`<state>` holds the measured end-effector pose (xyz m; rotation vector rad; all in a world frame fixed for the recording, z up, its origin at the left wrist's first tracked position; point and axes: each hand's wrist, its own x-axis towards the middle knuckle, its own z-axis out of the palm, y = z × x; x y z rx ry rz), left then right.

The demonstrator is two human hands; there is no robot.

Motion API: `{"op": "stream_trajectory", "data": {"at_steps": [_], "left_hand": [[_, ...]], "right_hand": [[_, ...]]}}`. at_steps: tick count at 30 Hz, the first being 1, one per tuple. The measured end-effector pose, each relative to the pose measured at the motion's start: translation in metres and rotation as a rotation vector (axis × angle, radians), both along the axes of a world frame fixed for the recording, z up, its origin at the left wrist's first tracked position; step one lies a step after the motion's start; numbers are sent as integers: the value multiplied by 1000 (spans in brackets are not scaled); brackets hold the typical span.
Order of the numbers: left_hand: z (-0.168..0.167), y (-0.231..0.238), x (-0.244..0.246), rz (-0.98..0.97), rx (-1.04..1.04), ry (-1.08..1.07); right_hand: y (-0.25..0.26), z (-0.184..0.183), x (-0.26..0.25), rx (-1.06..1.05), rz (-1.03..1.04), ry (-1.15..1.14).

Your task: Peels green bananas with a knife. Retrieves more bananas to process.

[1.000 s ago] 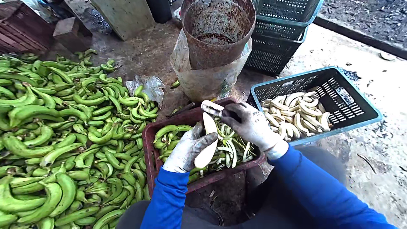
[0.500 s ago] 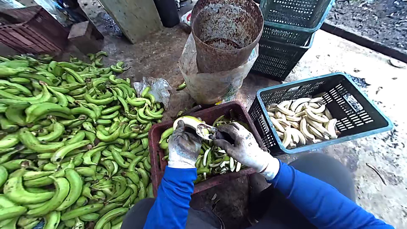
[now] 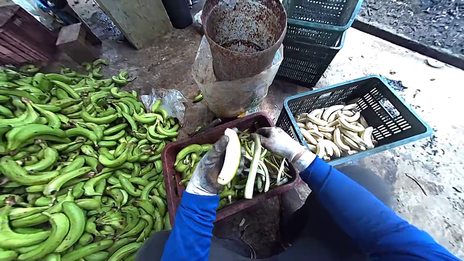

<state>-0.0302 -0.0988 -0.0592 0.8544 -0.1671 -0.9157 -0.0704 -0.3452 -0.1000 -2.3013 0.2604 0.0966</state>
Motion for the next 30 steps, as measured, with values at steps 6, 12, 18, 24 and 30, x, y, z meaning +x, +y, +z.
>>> {"op": "stream_trajectory", "data": {"at_steps": [6, 12, 18, 24, 30], "left_hand": [[-3, -8, 10, 615, -24, 216], [4, -7, 9, 663, -34, 232], [3, -8, 7, 594, 65, 243], [1, -4, 10, 641, 26, 257], [9, 2, 1, 394, 117, 157]], "right_hand": [[27, 5, -16, -25, -47, -317], [45, -5, -24, -114, 204, -556], [40, 1, -23, -216, 294, -717], [45, -1, -25, -245, 283, -733], [35, 10, -19, -168, 277, -643]]}}
